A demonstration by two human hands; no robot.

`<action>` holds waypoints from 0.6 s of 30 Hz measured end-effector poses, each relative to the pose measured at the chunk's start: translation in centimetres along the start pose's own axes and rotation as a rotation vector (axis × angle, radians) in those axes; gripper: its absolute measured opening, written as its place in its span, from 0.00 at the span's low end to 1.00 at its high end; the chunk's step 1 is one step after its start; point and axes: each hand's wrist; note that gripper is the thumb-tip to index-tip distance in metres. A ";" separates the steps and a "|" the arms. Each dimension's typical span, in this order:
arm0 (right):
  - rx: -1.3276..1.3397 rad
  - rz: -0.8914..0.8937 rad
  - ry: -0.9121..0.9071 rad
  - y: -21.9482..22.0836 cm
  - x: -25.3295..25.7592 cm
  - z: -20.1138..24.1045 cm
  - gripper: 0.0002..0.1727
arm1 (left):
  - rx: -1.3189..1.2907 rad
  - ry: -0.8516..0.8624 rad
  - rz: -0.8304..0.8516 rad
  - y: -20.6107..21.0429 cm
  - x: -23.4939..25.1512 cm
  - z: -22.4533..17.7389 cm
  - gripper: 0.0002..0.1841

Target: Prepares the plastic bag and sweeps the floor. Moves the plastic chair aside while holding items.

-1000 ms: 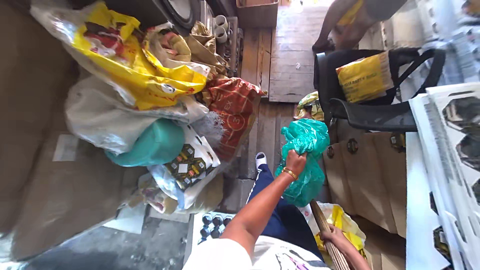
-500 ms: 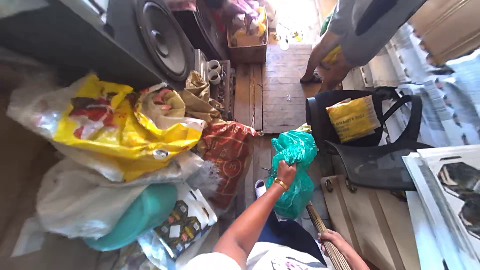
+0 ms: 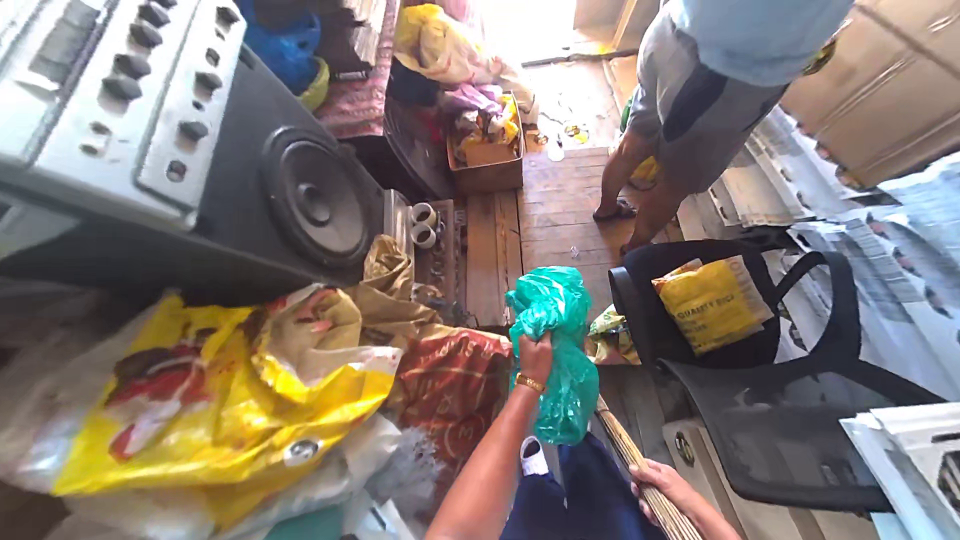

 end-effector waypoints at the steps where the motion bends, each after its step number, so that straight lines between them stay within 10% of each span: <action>1: -0.007 0.013 0.004 0.3 0.3 1.3 0.10 | -0.018 -0.020 -0.029 0.0 1.1 -0.4 0.14; 9: -0.404 0.073 -0.110 2.2 3.0 12.6 0.21 | -0.007 -0.149 -0.252 -1.8 9.0 -4.0 0.18; 14: -0.692 -0.002 -0.207 5.1 5.3 18.6 0.48 | 0.001 -0.185 -0.376 -4.1 12.5 -1.6 0.21; 18: -0.299 0.101 -0.007 7.9 7.3 21.4 0.22 | 0.008 -0.228 -0.438 -6.8 15.0 -0.4 0.20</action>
Point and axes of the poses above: each hand's wrist, its own x-axis towards the middle knuckle, its own y-axis out of the palm, z = x × y, and after that the axes turned 13 degrees about x, right-handed
